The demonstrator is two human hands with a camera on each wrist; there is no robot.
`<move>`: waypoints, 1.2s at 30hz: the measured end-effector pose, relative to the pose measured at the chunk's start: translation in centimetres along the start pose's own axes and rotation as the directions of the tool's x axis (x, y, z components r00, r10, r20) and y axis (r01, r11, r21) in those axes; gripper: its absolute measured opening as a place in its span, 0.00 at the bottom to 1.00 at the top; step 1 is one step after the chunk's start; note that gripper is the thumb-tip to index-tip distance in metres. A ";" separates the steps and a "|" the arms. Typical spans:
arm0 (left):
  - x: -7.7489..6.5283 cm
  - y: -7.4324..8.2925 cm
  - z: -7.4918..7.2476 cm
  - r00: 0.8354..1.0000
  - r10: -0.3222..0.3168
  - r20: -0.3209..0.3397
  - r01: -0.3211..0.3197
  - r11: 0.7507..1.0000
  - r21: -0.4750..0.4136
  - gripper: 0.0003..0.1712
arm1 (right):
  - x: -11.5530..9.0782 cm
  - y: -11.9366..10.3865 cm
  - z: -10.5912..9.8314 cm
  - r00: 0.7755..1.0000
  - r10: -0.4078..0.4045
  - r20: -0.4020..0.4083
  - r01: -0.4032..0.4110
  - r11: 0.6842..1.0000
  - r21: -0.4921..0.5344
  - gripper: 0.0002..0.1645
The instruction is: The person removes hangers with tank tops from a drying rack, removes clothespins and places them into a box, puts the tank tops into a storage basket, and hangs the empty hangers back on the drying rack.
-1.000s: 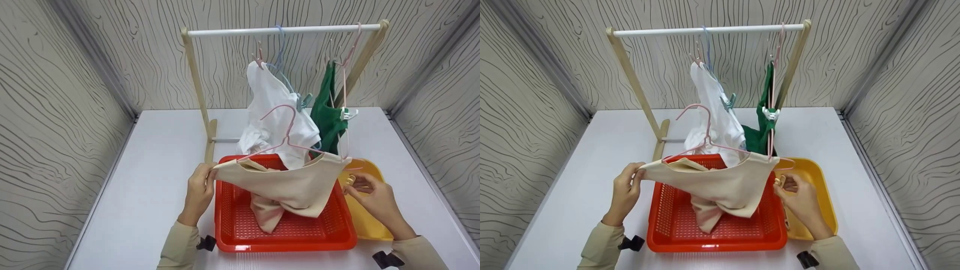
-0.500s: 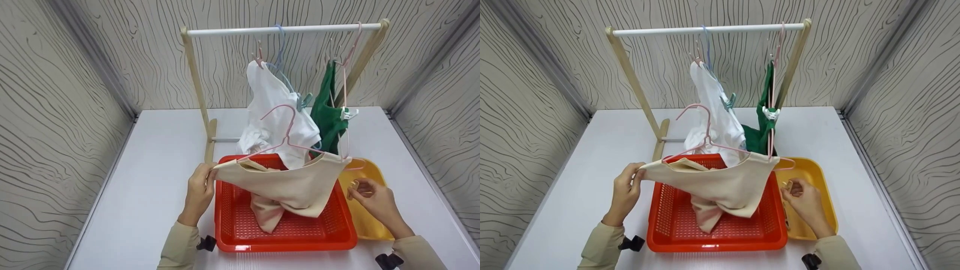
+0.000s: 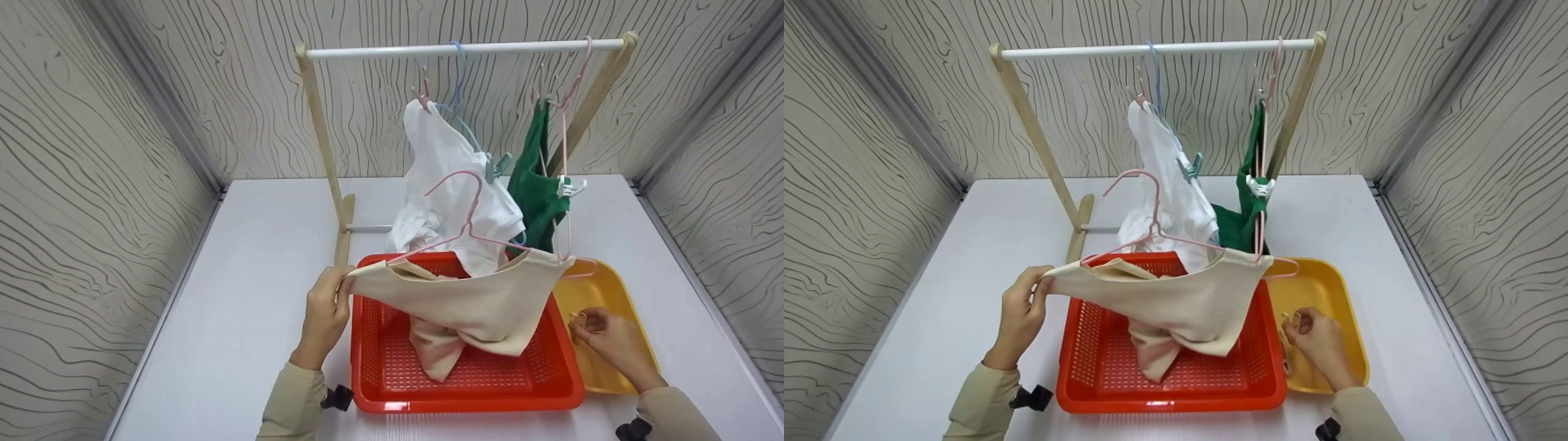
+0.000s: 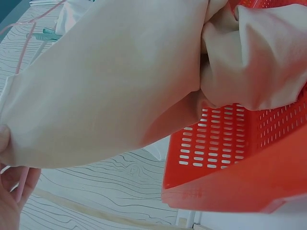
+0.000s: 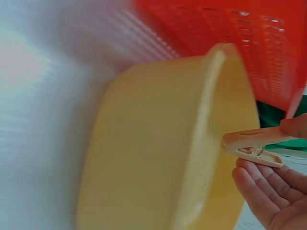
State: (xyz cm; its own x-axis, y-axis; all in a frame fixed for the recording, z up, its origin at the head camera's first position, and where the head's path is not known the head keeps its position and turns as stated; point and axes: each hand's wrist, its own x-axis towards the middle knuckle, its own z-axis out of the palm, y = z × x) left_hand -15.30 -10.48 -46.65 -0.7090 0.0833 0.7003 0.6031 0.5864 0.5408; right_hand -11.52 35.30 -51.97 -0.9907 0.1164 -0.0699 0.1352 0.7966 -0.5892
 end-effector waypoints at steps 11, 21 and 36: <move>-0.1 -0.1 0.0 1.000 0.003 -0.002 -0.003 1.000 0.005 0.05 | 0.2 2.3 0.6 0.984 0.118 0.133 -0.116 0.993 -0.027 0.22; -0.1 -0.1 0.0 1.000 0.002 0.003 -0.002 1.000 0.001 0.06 | 0.4 3.0 1.0 0.943 0.212 0.255 -0.210 0.977 -0.035 0.33; -0.1 -0.2 0.0 1.000 -0.006 0.002 0.006 1.000 -0.013 0.05 | 0.2 3.1 1.1 0.911 0.268 0.313 -0.284 0.959 0.006 0.32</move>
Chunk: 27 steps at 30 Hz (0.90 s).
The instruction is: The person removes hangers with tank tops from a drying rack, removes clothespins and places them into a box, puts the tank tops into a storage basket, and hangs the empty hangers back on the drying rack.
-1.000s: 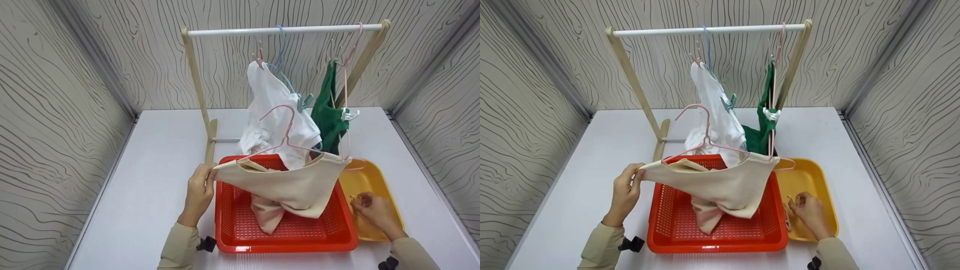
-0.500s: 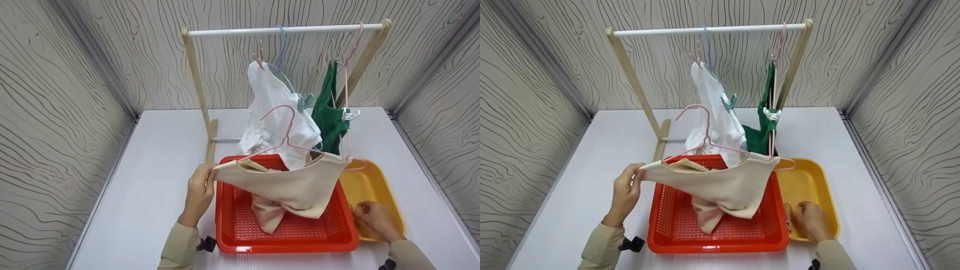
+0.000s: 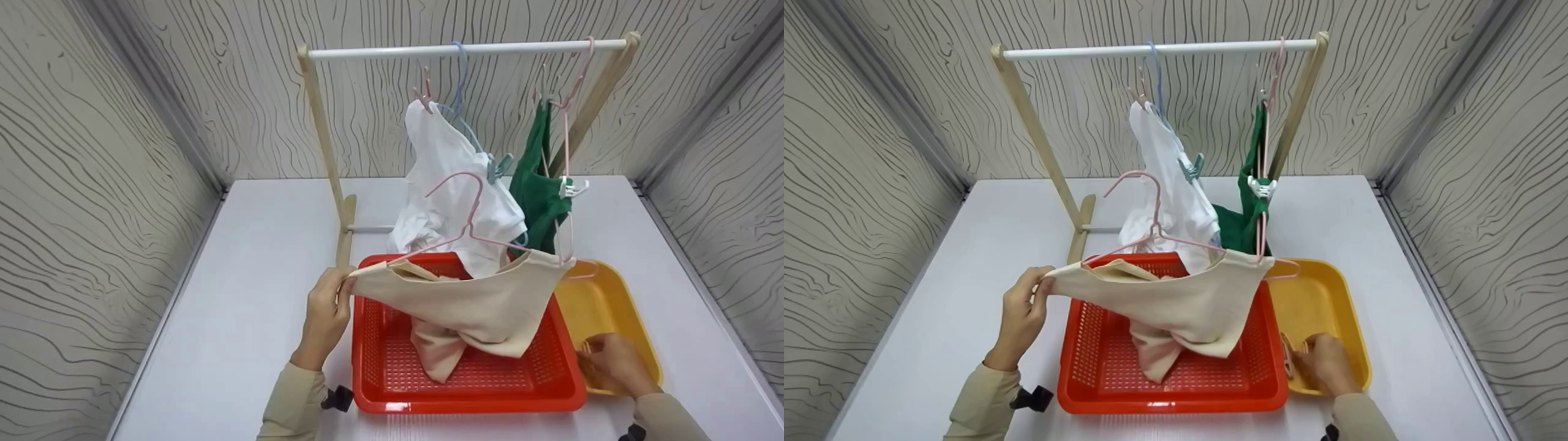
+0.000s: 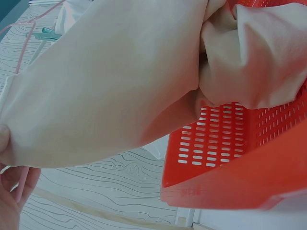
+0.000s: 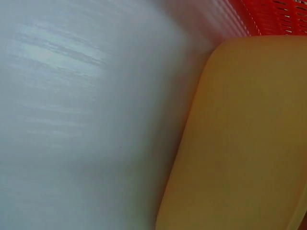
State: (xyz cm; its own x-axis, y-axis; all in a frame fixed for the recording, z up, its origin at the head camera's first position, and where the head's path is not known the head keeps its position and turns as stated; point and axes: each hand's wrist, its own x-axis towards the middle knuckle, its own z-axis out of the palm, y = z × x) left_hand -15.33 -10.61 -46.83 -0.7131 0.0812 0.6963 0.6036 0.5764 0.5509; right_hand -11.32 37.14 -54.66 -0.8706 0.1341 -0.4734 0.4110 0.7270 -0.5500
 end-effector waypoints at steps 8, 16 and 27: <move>0.0 0.0 0.0 1.000 0.004 -0.005 -0.004 1.000 0.009 0.05 | -0.1 0.1 -0.3 0.998 0.043 0.035 -0.044 0.999 0.010 0.39; 0.1 0.1 0.0 1.000 0.005 0.006 -0.006 1.000 0.011 0.06 | -0.4 -0.2 -0.6 1.000 -0.008 -0.017 0.007 1.000 -0.021 0.37; 0.1 0.3 -0.1 1.000 0.017 0.004 -0.017 1.000 0.015 0.07 | -1.5 -2.0 -0.9 0.970 -0.189 -0.154 0.171 0.978 -0.118 0.27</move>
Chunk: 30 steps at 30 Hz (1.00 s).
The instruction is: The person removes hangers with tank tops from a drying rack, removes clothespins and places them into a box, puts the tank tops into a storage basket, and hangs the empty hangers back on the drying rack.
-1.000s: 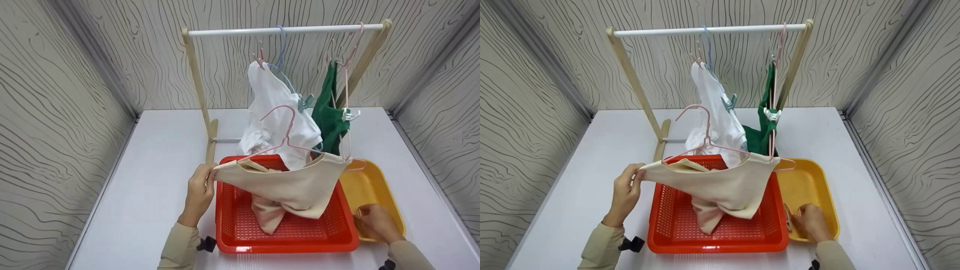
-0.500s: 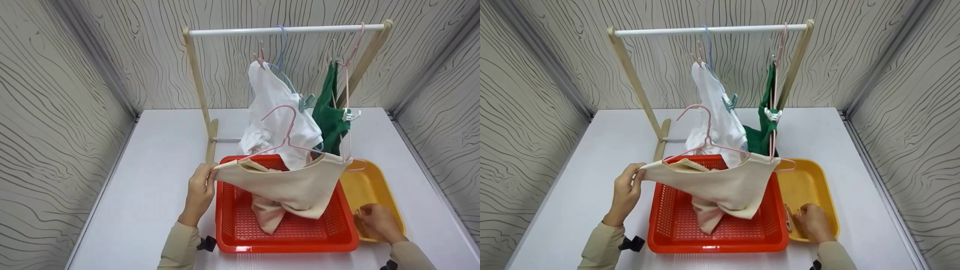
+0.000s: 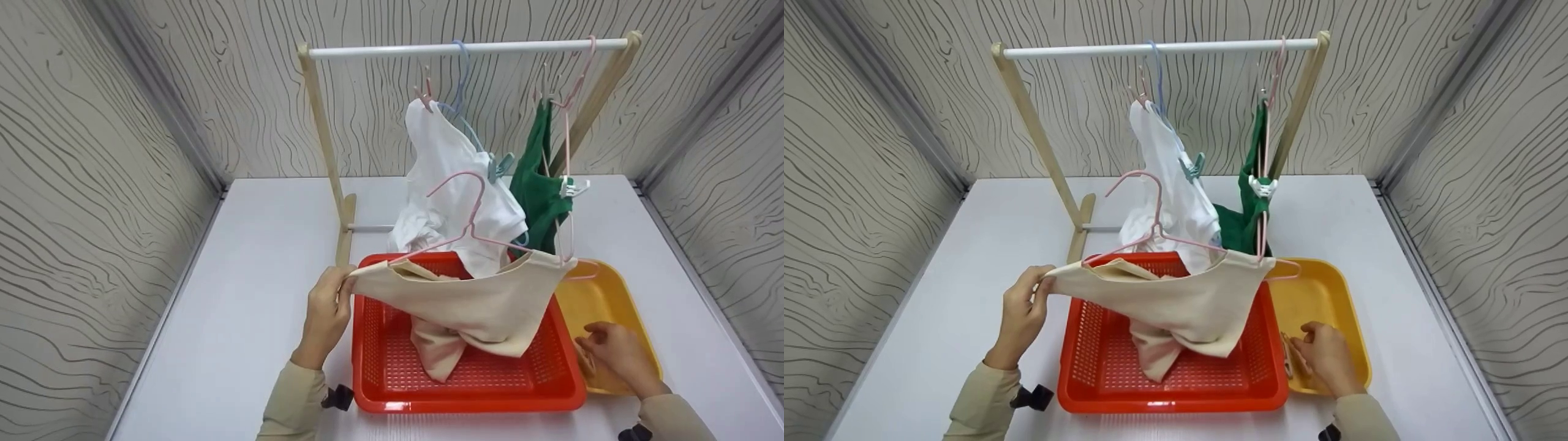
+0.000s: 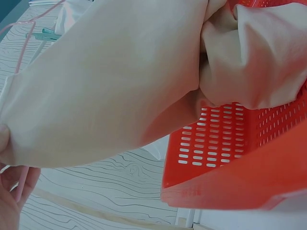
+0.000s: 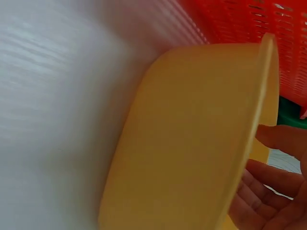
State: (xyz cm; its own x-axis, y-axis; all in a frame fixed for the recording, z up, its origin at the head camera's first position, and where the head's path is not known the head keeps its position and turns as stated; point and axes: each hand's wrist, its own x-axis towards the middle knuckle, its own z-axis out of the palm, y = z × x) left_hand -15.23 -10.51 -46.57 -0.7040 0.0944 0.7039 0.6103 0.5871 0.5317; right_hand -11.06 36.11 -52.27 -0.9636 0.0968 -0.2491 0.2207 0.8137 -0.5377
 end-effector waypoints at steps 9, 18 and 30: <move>-0.1 -0.2 0.1 1.000 0.014 -0.004 -0.014 1.000 -0.017 0.07 | -1.1 -2.1 -0.8 0.950 -0.178 -0.256 0.154 0.982 -0.111 0.17; -0.1 -0.4 0.1 1.000 0.030 0.000 -0.030 0.999 -0.031 0.07 | -2.2 -3.7 -1.7 0.874 -0.227 -0.431 0.217 0.974 -0.072 0.15; -0.3 -0.5 0.1 0.999 0.042 -0.005 -0.042 0.999 -0.027 0.08 | -3.7 -6.2 -3.0 0.740 -0.281 -0.612 0.325 0.945 -0.041 0.27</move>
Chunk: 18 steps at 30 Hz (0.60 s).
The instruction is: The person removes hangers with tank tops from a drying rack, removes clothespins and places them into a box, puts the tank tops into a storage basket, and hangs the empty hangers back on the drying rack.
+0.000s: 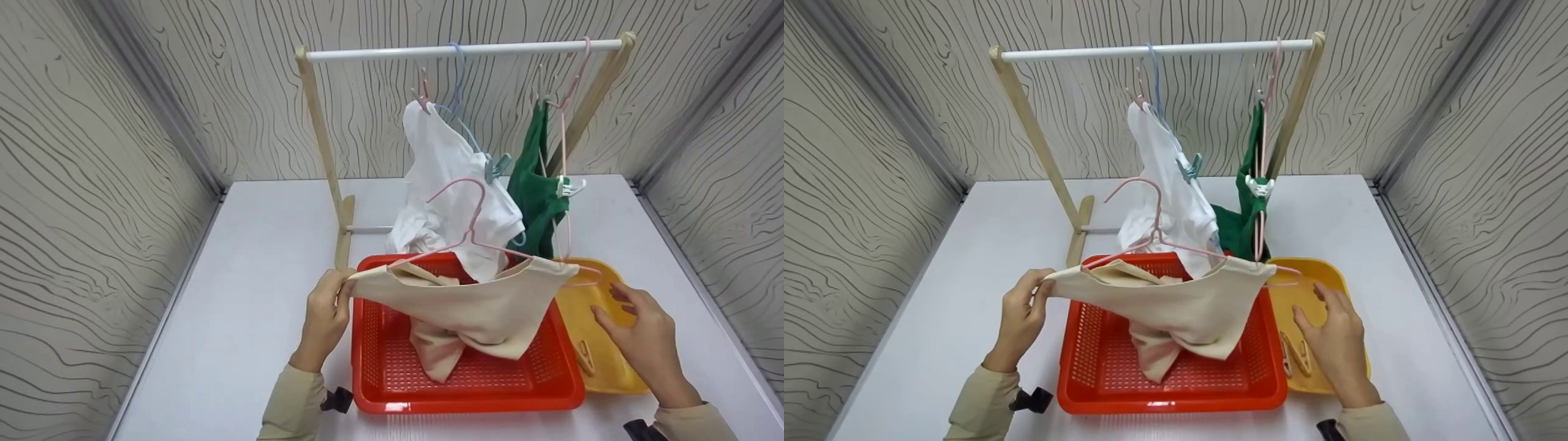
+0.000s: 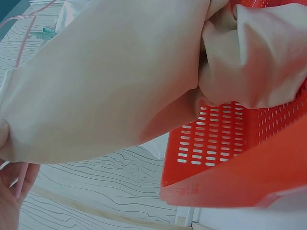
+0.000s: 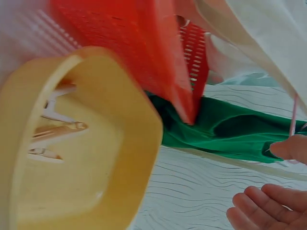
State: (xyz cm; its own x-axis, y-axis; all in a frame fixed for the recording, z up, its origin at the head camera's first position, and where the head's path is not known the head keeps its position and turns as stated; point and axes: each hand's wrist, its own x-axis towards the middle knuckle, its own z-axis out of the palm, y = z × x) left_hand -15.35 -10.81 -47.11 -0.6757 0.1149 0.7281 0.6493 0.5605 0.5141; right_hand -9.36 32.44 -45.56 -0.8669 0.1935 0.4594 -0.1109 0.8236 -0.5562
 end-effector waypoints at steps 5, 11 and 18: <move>0.0 0.1 0.0 1.000 -0.006 0.007 0.006 1.000 0.002 0.07 | 0.4 -1.0 -0.5 0.999 -0.045 -0.025 0.046 0.999 0.015 0.32; 0.0 0.2 0.0 1.000 -0.004 0.013 0.004 1.000 0.006 0.07 | 0.8 -2.1 -1.2 1.000 -0.023 0.010 0.023 1.000 0.004 0.33; 0.1 0.3 0.0 0.999 -0.019 0.027 0.019 1.000 0.007 0.07 | 1.1 -3.0 -1.2 0.994 -0.110 -0.017 0.110 0.993 0.047 0.33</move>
State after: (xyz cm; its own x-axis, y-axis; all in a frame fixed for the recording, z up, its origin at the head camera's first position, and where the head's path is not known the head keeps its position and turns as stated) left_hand -15.21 -10.60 -46.88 -0.6969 0.1261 0.7060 0.6342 0.5679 0.5246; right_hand -9.41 30.81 -42.56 -0.8413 0.1109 0.5291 -0.2287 0.8138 -0.5342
